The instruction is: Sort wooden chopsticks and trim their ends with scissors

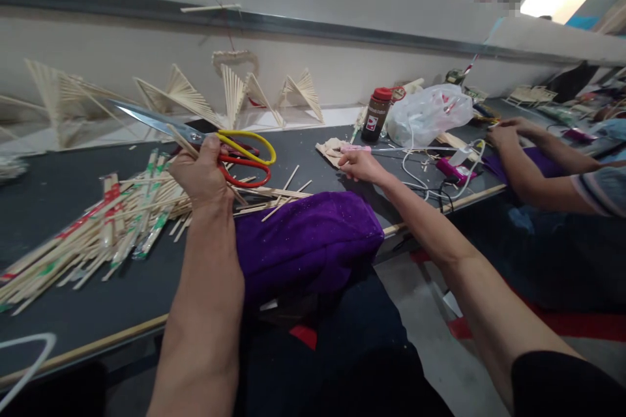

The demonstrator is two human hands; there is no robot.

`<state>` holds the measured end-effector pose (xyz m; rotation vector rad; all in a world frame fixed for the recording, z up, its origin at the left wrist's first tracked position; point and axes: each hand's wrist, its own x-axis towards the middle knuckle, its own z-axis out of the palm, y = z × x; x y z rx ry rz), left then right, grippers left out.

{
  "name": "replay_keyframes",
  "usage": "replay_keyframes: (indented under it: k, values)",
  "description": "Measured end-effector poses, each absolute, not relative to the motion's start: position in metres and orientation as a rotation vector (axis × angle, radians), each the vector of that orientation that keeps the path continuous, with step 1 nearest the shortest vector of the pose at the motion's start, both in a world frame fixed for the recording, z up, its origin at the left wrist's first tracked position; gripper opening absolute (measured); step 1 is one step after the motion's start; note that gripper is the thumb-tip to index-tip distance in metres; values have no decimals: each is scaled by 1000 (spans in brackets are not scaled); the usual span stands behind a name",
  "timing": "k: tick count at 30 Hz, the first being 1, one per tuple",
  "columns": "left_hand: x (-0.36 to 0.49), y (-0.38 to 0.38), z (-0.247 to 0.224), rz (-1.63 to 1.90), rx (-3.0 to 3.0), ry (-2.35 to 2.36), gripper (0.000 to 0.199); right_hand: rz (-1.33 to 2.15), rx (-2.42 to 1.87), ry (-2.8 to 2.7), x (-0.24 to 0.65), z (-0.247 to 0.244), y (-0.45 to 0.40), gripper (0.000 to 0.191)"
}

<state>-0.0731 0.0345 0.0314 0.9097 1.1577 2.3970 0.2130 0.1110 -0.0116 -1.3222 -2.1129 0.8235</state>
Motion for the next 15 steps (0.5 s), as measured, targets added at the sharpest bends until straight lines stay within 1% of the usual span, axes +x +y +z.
replay_keyframes:
  k: [4, 8, 13, 15]
  values:
    - [-71, 32, 33, 2384, 885, 1156, 17, 568, -1302, -2179, 209, -9, 107, 16]
    - [-72, 33, 32, 2402, 890, 1087, 17, 516, -1126, -2322, 195, -13, 96, 16]
    - [-76, 37, 27, 2424, 893, 1093, 17, 271, -769, -2730, 203, -19, 81, 29]
    - [-76, 37, 27, 2432, 883, 1121, 18, 214, -714, -2862, 218, -18, 76, 34]
